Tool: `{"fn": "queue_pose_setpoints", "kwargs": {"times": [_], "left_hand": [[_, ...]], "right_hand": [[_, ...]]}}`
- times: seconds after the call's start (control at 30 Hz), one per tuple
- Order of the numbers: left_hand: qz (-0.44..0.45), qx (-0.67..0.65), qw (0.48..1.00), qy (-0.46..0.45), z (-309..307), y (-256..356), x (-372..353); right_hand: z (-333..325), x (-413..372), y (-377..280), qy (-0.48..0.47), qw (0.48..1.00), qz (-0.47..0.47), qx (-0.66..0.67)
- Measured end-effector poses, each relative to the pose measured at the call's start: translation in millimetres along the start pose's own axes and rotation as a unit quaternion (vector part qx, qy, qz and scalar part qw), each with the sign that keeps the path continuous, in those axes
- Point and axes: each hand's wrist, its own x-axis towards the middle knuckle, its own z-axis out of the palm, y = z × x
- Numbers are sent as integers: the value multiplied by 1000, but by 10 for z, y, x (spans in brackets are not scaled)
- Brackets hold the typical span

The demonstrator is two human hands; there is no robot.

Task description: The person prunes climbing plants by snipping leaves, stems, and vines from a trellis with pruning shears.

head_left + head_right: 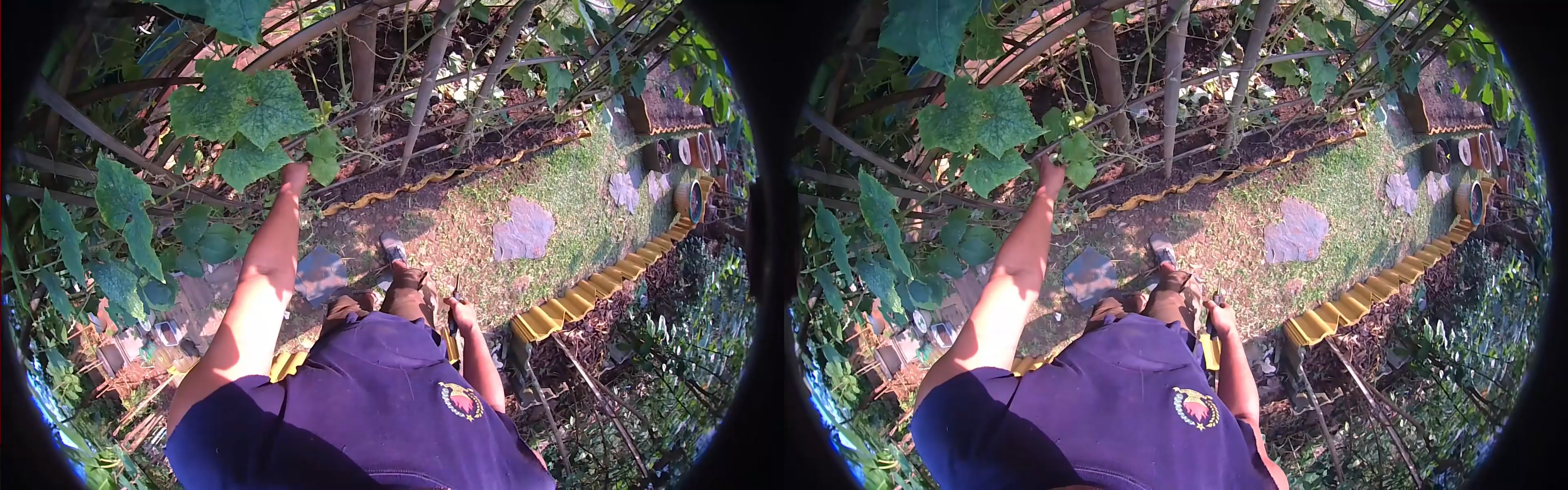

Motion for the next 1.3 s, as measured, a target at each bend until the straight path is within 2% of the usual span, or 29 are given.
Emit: {"fn": "queue_pose_setpoints", "kwargs": {"times": [0.03,0.1,0.13,0.2,0.27,0.3,0.33,0.37,0.4,0.43,0.47,0.5,0.6,0.7,0.73,0.77,0.8,0.83,0.87,0.93,1.0,1.1,1.17,1.2,1.23,1.27,1.3], "left_hand": [[-3,6,1000,-4,5,-77,-6],[124,73,986,85,231,-735,232],[117,97,985,82,249,-763,143],[102,144,981,80,299,-803,-248],[108,109,988,-32,215,-739,-860],[99,90,981,-140,105,-602,-1224],[89,71,962,-248,-28,-547,-1555],[104,92,929,-343,15,-922,-1697],[122,140,894,-407,-204,-742,-2076],[224,124,866,-429,-214,-1115,-2277],[186,130,858,-461,-315,-1196,-2535],[190,132,855,-464,-353,-1426,-2743],[63,90,883,-456,-521,-1926,-3198],[2,29,932,-362,-514,-2617,-3453],[9,12,943,-332,-531,-2757,-3502],[-21,-44,951,-306,-517,-2880,-3514],[-52,-97,953,-282,-522,-2962,-3554],[-100,-158,942,-280,-558,-2930,-3563],[-105,-158,950,-248,-566,-2811,-3561],[-116,-152,955,-227,-620,-2398,-3460],[-110,-180,958,-197,-626,-1892,-3243],[-66,-218,963,-142,-470,-1265,-2648],[-28,-202,975,-88,-298,-862,-2178],[-43,-233,971,-38,-168,-673,-1935],[1,-243,970,-18,-66,-512,-1729],[35,-239,970,32,94,-426,-1469],[20,-172,984,49,133,-276,-1264]], "right_hand": [[7,-83,-130,6,1000,-7,-4],[16,-54,-197,14,999,-24,-15],[45,38,-132,6,999,-46,20],[69,255,-5,54,995,-53,-57],[42,250,-22,43,994,-46,-89],[33,235,-31,39,993,-42,-104],[25,193,-50,36,991,-56,-113],[3,124,-86,32,990,-70,-122],[-9,56,-86,29,987,-83,-132],[3,261,45,50,978,-85,-182],[-23,-22,-146,46,973,-97,-204],[-16,-42,-173,29,972,-102,-211],[33,-301,-325,-8,964,-141,-227],[185,-512,-438,-16,944,-216,-249],[257,-545,-526,-22,933,-250,-257],[303,-560,-640,-63,930,-234,-277],[387,-708,-769,-64,920,-280,-266],[473,-541,-811,-94,916,-279,-271],[574,-366,-827,-119,914,-313,-228],[709,-666,-1219,-133,906,-343,-211],[932,-450,-1510,-157,915,-314,-199],[1196,-296,-1987,-166,918,-317,-173],[1257,-283,-2337,-167,908,-322,-208],[1306,-193,-2492,-168,904,-329,-216],[1338,-145,-2681,-163,901,-325,-237],[1359,-73,-2795,-158,899,-317,-257],[1392,67,-2869,-168,896,-331,-244]]}}
